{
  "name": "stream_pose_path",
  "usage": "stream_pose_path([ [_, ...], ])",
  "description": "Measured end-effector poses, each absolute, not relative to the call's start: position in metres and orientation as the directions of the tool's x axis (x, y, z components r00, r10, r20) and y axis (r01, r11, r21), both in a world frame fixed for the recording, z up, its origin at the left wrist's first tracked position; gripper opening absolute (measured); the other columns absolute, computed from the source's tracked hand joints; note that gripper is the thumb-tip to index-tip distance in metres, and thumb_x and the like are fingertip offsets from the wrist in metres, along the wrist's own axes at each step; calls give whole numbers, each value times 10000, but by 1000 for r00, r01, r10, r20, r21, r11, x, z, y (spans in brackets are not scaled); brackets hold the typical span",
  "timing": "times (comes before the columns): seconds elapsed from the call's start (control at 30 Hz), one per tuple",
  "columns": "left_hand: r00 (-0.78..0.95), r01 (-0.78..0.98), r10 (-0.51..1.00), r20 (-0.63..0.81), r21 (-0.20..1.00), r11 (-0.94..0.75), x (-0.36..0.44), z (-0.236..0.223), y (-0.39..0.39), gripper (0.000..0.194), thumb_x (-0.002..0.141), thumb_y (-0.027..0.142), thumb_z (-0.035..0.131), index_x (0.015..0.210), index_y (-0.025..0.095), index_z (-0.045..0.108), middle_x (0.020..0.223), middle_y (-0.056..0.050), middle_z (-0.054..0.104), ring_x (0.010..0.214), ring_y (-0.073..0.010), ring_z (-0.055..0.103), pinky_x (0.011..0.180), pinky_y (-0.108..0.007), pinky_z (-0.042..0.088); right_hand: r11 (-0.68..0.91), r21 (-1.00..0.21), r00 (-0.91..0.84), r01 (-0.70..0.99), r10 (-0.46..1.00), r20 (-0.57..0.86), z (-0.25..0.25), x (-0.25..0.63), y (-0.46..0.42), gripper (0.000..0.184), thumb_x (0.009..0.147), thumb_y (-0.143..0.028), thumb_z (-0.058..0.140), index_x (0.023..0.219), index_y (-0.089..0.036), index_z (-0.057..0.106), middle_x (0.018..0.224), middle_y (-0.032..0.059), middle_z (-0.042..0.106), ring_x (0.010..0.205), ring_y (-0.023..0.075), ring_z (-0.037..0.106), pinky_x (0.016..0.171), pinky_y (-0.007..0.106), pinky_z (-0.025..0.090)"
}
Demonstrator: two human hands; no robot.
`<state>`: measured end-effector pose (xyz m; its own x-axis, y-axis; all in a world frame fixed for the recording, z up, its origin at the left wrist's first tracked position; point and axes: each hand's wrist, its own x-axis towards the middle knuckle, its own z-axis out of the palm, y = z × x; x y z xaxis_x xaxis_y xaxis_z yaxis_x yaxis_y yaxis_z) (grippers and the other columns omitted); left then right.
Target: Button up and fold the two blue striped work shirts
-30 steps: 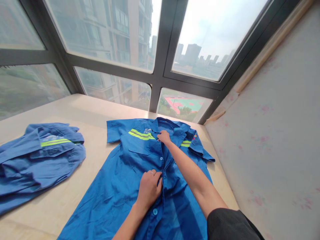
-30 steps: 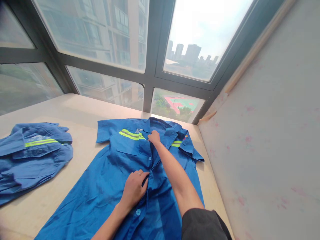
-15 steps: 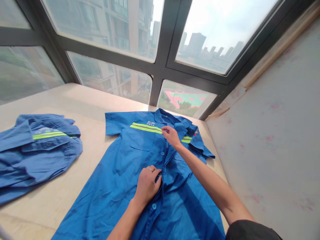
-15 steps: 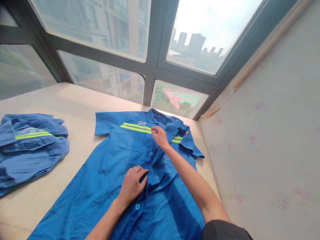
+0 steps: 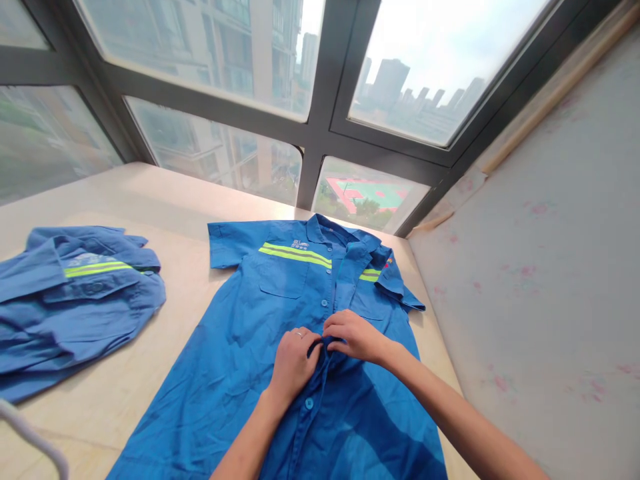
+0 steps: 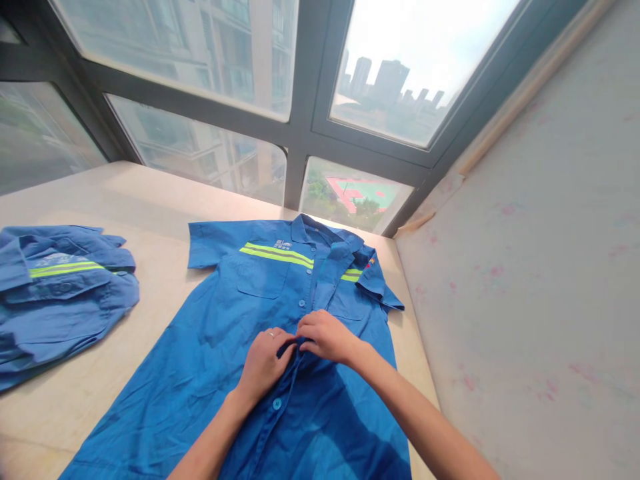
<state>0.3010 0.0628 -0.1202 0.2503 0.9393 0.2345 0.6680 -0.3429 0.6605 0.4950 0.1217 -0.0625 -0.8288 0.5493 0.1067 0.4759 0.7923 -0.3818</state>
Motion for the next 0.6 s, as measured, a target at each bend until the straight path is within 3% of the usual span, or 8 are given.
stream_pose_path([
  [0.13,222,603,947,232,731,-320,299,-122,62,119,908,181,595,939,214,705,897,-29,712,858,-203,621,774,-343,430,826,-306,-850,474,519,85,-63,496,120,241,854,-157,668,1091,-196,689,1082,84,700,1022,222,629,894,363,454],
  [0.3,173,542,958,227,791,-285,299,-121,62,124,924,224,593,921,213,717,889,-22,729,840,-186,632,783,-330,438,854,-259,-877,451,478,49,-58,499,119,188,840,-128,619,966,-215,728,1105,66,691,1034,227,596,943,385,410],
  [0.47,170,546,958,232,787,-287,298,-120,62,144,933,240,581,901,211,718,879,-20,733,825,-178,634,768,-324,441,870,-222,-888,440,459,40,-62,502,115,235,910,-185,590,1108,-240,705,921,57,682,873,189,569,846,341,401],
  [0.6,177,539,953,245,787,-302,298,-121,61,148,927,217,573,895,209,717,888,-24,739,834,-173,643,780,-321,452,870,-272,-877,412,459,141,-78,498,110,184,945,-186,554,994,-231,726,861,45,668,843,180,558,819,326,403],
])
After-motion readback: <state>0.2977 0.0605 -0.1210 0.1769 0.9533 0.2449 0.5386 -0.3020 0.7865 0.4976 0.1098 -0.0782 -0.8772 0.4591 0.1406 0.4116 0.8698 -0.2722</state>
